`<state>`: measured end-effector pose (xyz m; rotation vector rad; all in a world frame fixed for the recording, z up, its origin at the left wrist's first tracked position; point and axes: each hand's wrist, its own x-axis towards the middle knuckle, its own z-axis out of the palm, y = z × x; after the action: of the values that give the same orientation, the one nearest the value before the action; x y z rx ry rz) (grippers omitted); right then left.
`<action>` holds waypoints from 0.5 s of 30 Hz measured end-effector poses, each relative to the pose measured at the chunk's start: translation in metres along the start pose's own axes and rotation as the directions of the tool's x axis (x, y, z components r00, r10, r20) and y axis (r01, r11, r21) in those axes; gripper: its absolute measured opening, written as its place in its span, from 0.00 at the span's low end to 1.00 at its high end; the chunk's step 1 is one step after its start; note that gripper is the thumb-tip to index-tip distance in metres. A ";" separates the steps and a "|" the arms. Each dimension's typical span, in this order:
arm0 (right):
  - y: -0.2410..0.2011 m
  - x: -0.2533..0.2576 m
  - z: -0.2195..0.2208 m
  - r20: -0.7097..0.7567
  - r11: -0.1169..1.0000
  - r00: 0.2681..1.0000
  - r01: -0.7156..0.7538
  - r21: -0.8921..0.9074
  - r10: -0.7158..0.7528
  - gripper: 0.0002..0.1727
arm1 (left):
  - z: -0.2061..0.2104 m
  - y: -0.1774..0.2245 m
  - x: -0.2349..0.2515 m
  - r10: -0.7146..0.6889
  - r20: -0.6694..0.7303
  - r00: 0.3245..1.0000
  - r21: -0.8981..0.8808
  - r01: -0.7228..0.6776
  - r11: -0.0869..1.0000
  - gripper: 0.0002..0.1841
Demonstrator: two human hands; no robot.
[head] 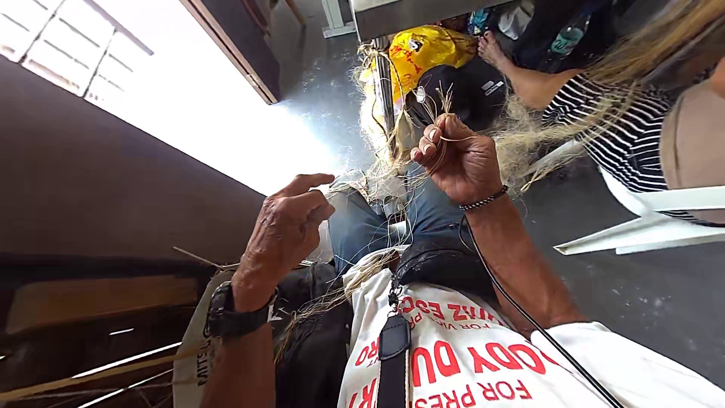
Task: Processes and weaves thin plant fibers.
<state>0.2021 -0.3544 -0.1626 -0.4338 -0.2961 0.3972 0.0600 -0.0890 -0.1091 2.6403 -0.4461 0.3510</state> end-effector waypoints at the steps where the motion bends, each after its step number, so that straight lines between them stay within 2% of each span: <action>1: -0.002 0.001 -0.001 0.005 1.000 1.000 0.008 0.004 -0.008 0.18 | 0.000 0.000 0.000 0.002 0.003 1.000 0.003 -0.002 1.000 0.14; 5: -0.010 0.002 -0.007 0.004 0.999 0.999 0.040 0.005 -0.040 0.18 | 0.007 -0.003 -0.008 -0.027 0.037 0.999 -0.028 0.028 0.999 0.12; 9: -0.018 0.002 -0.014 0.030 0.998 0.998 0.058 0.027 -0.059 0.18 | 0.023 -0.006 -0.024 -0.097 0.135 0.986 -0.153 0.117 0.981 0.15; 15: -0.026 0.004 -0.024 0.133 0.989 0.986 0.083 0.123 -0.099 0.16 | 0.047 -0.004 -0.037 -0.040 0.173 0.984 -0.238 0.081 0.968 0.15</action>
<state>0.2224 -0.3829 -0.1705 -0.2763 -0.4244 0.3537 0.0356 -0.0980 -0.1628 2.4443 -0.4303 0.0502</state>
